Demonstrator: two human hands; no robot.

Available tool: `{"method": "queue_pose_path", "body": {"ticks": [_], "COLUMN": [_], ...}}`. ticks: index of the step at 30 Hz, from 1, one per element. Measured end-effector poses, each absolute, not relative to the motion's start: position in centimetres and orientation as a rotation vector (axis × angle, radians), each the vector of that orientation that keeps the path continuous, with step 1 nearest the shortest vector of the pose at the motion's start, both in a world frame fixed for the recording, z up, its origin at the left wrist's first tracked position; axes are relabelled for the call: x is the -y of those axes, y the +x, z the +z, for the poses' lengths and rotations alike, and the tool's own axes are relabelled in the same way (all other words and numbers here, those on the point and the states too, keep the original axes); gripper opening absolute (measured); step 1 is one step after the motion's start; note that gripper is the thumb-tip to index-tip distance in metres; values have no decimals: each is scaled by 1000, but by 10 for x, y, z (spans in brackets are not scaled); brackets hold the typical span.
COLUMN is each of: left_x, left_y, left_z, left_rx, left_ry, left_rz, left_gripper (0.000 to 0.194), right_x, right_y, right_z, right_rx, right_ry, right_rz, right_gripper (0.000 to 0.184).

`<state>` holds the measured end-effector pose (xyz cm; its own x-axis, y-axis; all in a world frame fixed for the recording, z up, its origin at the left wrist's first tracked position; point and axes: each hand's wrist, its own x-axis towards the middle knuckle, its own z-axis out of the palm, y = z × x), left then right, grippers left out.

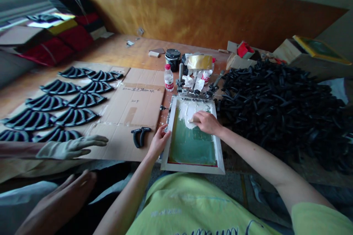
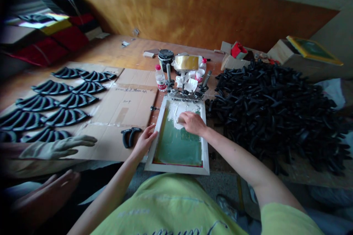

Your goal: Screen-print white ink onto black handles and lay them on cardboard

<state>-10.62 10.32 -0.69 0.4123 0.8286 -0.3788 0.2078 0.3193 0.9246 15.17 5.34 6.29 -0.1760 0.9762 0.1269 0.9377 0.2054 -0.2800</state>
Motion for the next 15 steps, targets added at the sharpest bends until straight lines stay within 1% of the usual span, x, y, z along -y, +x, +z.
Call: {"method": "queue_pose_path", "body": {"ticks": [4, 5, 6, 7, 9, 11, 13, 15], "left_x": [-106, -109, -113, -119, -132, -148, -162, -170], "left_y": [-108, -107, -106, -104, -94, -79, -61, -46], "left_z": [24, 33, 42, 52, 71, 91, 108, 119], "left_rx": [-1055, -1042, -1033, -1027, -983, -888, -816, -817], "left_ry": [1150, 1133, 1127, 1138, 1181, 1188, 1145, 1094], "left_rz": [542, 553, 572, 601, 687, 836, 962, 1031], "left_gripper": [74, 73, 70, 66, 60, 57, 52, 48], "right_x": [-105, -112, -115, -114, -98, -74, -50, -34], "right_y": [175, 187, 200, 216, 249, 274, 280, 266], "right_z": [89, 96, 102, 107, 108, 95, 68, 37], "right_rx": [1905, 1846, 1785, 1713, 1503, 1228, 1072, 1186], "right_ry": [-2076, -2115, -2129, -2122, -2110, -2196, -2321, -2337], "right_rz": [157, 132, 103, 70, -10, -66, 47, 241], "right_gripper": [55, 60, 62, 58, 44, 30, 21, 17]}}
